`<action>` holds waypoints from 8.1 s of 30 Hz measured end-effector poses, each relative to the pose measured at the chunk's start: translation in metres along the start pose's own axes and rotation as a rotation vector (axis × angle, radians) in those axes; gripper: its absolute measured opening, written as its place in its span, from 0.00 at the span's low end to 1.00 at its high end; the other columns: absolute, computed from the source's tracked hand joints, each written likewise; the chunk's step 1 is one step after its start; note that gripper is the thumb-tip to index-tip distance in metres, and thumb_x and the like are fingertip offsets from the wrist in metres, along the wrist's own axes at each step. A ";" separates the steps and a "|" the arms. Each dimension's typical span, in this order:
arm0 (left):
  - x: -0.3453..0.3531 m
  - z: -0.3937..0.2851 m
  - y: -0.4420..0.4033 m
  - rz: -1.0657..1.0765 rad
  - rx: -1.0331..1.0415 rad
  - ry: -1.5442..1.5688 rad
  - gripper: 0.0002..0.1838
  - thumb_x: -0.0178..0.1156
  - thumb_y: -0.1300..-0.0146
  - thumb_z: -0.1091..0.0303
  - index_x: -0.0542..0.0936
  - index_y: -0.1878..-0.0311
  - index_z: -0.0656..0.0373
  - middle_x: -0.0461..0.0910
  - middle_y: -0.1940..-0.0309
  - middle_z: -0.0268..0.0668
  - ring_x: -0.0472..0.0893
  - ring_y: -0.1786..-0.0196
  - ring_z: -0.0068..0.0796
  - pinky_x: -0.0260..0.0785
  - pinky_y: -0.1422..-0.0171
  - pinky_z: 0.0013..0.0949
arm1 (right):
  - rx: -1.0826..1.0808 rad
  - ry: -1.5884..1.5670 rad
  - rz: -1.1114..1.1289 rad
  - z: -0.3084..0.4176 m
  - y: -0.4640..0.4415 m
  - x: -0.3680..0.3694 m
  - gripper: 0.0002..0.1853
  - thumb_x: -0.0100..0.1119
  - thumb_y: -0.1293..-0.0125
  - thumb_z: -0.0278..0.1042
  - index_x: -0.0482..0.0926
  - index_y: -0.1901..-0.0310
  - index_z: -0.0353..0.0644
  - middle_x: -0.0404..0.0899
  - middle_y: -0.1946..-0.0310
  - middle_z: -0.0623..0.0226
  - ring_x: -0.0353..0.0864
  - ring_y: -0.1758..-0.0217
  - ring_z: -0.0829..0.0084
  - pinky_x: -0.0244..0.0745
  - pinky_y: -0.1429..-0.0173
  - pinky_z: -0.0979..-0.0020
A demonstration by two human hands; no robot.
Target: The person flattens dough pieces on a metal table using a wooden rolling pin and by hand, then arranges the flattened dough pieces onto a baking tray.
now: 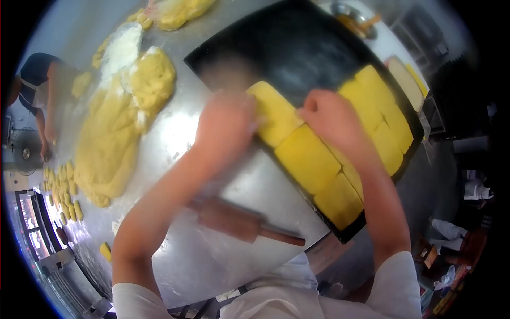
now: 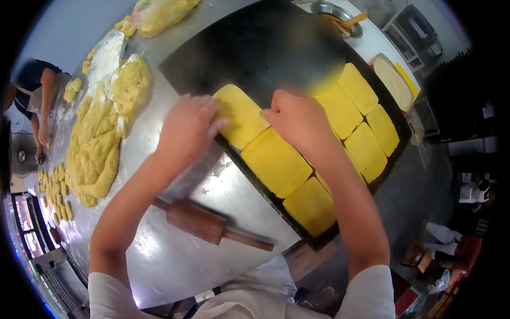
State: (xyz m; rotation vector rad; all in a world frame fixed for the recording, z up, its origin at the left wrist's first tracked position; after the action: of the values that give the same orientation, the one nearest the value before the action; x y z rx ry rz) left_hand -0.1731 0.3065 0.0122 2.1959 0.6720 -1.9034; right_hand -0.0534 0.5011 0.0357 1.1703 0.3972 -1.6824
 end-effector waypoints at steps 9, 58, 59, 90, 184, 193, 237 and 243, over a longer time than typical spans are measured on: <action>-0.004 -0.035 0.027 0.058 -0.058 -0.129 0.41 0.56 0.25 0.34 0.81 0.36 0.71 0.81 0.33 0.51 0.73 0.24 0.54 0.48 0.14 0.65 | -0.140 -0.672 -0.047 0.027 -0.061 0.026 0.13 0.68 0.30 0.33 0.84 0.49 0.36 0.88 0.62 0.61 0.87 0.63 0.69 0.82 0.56 0.68; -0.016 -0.103 0.472 -0.161 -0.888 -0.100 0.37 0.61 0.24 0.52 0.67 0.19 0.60 0.60 0.17 0.54 0.61 0.17 0.62 0.53 0.15 0.61 | -0.695 0.067 -0.323 0.111 0.203 0.181 0.41 0.71 0.35 0.28 0.65 0.21 0.44 0.70 0.23 0.53 0.70 0.22 0.47 0.62 0.18 0.51; -0.013 -0.094 0.489 -0.206 -0.962 -0.133 0.37 0.61 0.24 0.53 0.67 0.19 0.60 0.61 0.17 0.55 0.61 0.17 0.63 0.52 0.15 0.61 | -0.711 0.099 -0.398 0.105 0.205 0.188 0.42 0.72 0.36 0.28 0.65 0.21 0.44 0.70 0.23 0.53 0.70 0.22 0.47 0.62 0.18 0.50; -0.080 0.133 0.585 -0.502 -1.077 -0.274 0.36 0.68 0.29 0.60 0.68 0.25 0.71 0.73 0.28 0.62 0.70 0.24 0.64 0.62 0.18 0.54 | -0.567 0.120 -0.470 0.090 0.218 0.201 0.43 0.77 0.38 0.34 0.67 0.22 0.42 0.71 0.26 0.51 0.71 0.24 0.46 0.60 0.20 0.49; -0.092 0.183 0.558 -0.210 -1.222 -0.281 0.30 0.56 0.34 0.73 0.77 0.27 0.54 0.83 0.51 0.48 0.82 0.47 0.54 0.77 0.40 0.51 | -0.545 0.100 -0.472 0.097 0.220 0.198 0.44 0.78 0.42 0.34 0.68 0.24 0.42 0.73 0.28 0.51 0.73 0.27 0.47 0.62 0.23 0.50; -0.067 0.066 0.486 -0.548 -0.938 0.022 0.23 0.64 0.32 0.71 0.82 0.34 0.60 0.82 0.58 0.48 0.82 0.51 0.53 0.76 0.44 0.50 | -0.575 0.030 -0.478 0.096 0.220 0.193 0.44 0.79 0.45 0.33 0.69 0.26 0.40 0.74 0.30 0.49 0.73 0.28 0.47 0.61 0.25 0.49; -0.075 -0.008 0.446 -0.407 -1.067 0.434 0.15 0.67 0.31 0.67 0.77 0.46 0.63 0.80 0.44 0.56 0.78 0.39 0.60 0.71 0.36 0.54 | -0.554 -0.041 -0.426 0.092 0.222 0.189 0.46 0.82 0.48 0.31 0.69 0.27 0.43 0.73 0.30 0.50 0.72 0.26 0.46 0.60 0.22 0.46; -0.066 0.007 0.389 -0.522 -0.611 0.032 0.16 0.69 0.33 0.67 0.77 0.49 0.64 0.79 0.46 0.56 0.77 0.39 0.60 0.70 0.37 0.55 | -0.556 -0.055 -0.439 0.091 0.226 0.191 0.45 0.82 0.48 0.30 0.69 0.27 0.43 0.73 0.30 0.50 0.72 0.27 0.46 0.60 0.22 0.46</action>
State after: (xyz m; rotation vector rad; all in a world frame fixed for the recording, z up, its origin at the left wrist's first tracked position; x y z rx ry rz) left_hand -0.0178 -0.0558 0.0088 1.7606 1.6990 -1.5350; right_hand 0.0899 0.2327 -0.0233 0.6487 1.0707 -1.7967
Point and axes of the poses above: each hand's wrist, its own y-axis away from the middle knuckle, its own x-axis out of the palm, z = x × y, the point moved 2 cm from there along -y, towards the middle knuckle
